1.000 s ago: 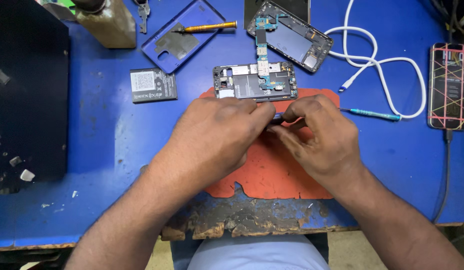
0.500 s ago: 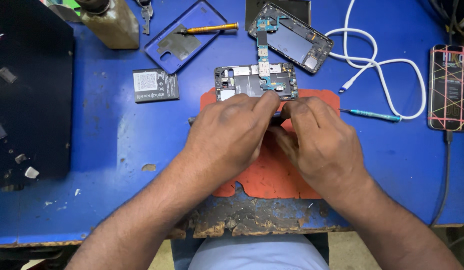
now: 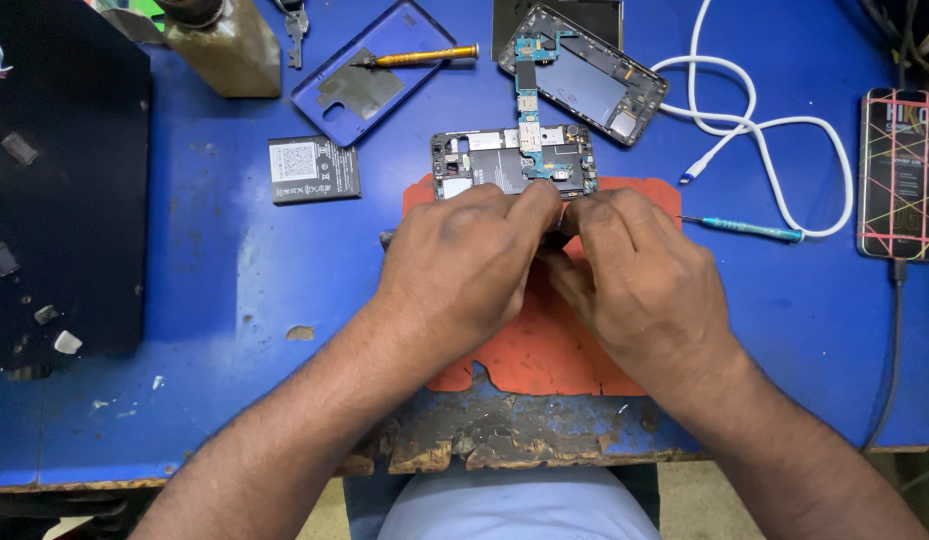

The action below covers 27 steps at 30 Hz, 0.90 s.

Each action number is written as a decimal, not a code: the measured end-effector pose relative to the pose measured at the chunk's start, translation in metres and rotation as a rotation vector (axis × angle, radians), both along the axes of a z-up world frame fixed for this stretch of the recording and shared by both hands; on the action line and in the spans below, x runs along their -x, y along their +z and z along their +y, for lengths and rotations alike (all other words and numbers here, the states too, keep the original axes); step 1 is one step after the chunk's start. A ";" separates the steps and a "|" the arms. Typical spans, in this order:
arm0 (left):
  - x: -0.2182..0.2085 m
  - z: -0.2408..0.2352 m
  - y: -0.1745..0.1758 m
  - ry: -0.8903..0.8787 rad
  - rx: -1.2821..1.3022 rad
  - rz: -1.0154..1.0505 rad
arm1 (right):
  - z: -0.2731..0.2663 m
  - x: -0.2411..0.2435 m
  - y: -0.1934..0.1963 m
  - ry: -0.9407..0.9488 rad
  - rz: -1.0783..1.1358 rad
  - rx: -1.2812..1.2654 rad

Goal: The person disassembles a smartphone by unscrewing the back cover, removing the battery, and detaching internal components using a screwdriver and a plastic pry tool. The person then separates the motherboard and other parts from the phone chassis.

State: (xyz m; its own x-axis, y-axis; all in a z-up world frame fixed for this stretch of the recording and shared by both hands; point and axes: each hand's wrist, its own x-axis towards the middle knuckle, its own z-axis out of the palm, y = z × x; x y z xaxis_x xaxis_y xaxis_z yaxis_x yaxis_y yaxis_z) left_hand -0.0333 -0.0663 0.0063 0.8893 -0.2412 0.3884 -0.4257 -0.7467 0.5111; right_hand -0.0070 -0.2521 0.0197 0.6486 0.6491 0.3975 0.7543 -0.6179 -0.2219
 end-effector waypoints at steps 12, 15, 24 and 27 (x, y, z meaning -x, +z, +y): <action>0.003 -0.007 -0.001 0.037 0.063 -0.045 | -0.002 -0.004 -0.013 -0.084 0.202 -0.145; 0.004 -0.008 -0.001 0.051 0.086 -0.060 | -0.003 -0.007 -0.022 -0.113 0.269 -0.257; 0.004 -0.010 -0.002 0.080 0.119 0.006 | -0.017 -0.008 -0.043 -0.108 0.675 -0.607; 0.004 -0.011 -0.002 0.075 0.141 0.000 | -0.019 -0.008 -0.044 -0.119 0.658 -0.558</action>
